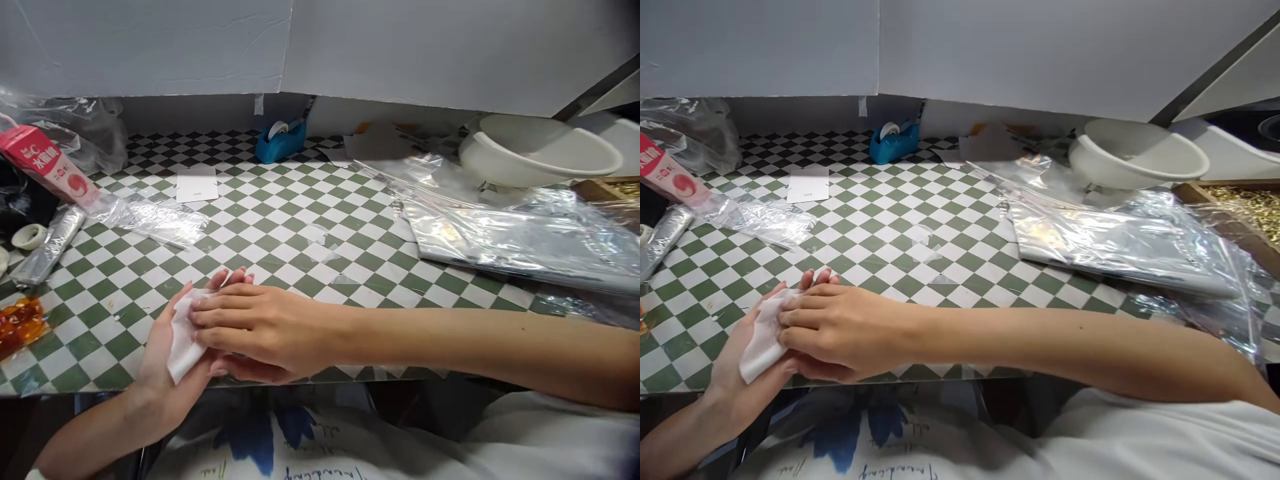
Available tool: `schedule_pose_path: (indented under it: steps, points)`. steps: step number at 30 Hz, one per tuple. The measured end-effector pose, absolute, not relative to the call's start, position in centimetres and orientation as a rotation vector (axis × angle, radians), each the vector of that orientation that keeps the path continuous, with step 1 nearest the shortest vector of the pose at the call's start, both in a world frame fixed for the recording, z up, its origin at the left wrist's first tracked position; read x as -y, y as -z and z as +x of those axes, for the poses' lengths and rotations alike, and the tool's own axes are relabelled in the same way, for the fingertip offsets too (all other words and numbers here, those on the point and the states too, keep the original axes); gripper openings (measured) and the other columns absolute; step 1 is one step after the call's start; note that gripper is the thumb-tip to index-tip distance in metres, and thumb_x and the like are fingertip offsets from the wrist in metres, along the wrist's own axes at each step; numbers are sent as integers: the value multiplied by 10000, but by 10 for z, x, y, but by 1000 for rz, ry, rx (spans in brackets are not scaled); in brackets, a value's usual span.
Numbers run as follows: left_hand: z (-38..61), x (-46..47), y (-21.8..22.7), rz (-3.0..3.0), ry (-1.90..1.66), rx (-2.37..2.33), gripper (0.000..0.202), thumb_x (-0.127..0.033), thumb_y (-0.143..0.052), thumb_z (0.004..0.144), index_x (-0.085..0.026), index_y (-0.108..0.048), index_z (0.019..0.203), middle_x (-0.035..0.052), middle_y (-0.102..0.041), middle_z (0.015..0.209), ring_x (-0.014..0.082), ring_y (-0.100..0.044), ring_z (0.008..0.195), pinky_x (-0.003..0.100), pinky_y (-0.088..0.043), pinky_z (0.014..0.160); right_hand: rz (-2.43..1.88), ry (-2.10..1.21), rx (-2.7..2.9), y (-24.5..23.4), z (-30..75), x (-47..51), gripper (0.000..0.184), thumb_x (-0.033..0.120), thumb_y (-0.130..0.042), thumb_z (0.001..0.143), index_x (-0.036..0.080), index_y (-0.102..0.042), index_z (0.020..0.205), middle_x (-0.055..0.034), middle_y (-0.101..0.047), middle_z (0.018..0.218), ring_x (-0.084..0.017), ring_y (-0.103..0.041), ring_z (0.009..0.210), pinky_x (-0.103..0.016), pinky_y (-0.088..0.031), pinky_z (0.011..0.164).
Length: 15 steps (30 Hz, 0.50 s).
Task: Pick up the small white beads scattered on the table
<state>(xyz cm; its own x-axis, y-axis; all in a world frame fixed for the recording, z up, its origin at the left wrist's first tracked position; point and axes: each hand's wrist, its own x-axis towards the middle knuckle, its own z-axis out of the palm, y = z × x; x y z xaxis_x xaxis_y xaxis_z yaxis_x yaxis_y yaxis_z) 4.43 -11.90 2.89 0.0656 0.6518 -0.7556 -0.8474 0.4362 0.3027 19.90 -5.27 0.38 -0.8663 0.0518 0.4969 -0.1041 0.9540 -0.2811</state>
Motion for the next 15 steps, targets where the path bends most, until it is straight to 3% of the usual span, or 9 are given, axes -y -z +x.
schedule_pose_path:
  steps: [6, 9, 15]
  points:
    - [64, 121, -28, -93, -985, -993, 498, -416, -360, 1136, -160, -786, 1164, 85, -808, 1244, 195, -793, 1115, 240, -652, 928, -224, -897, 2454, -15, 214, 70, 208, 119, -532, 1074, 63, -731, 1059, -141, -720, 1199, -184, -647, 1108, -293, -554, 985]
    - [72, 123, -28, -13, -840, -1031, 482, -462, -427, 1114, -149, -792, 1155, 101, -794, 1280, 217, -777, 1159, 240, -652, 917, -334, -1090, 2476, -18, 220, 78, 181, 28, -538, 1016, 106, -697, 1052, -111, -680, 1156, -167, -632, 1030, -267, -548, 920]
    - [85, 122, -35, 9, -758, -1003, 486, -427, -391, 1119, -148, -783, 1190, 104, -791, 1288, 229, -759, 1205, 284, -647, 960, -337, -1030, 2658, -24, 238, 85, 273, -52, -450, 952, 136, -608, 1070, -90, -664, 1171, -180, -591, 1025, -308, -519, 924]
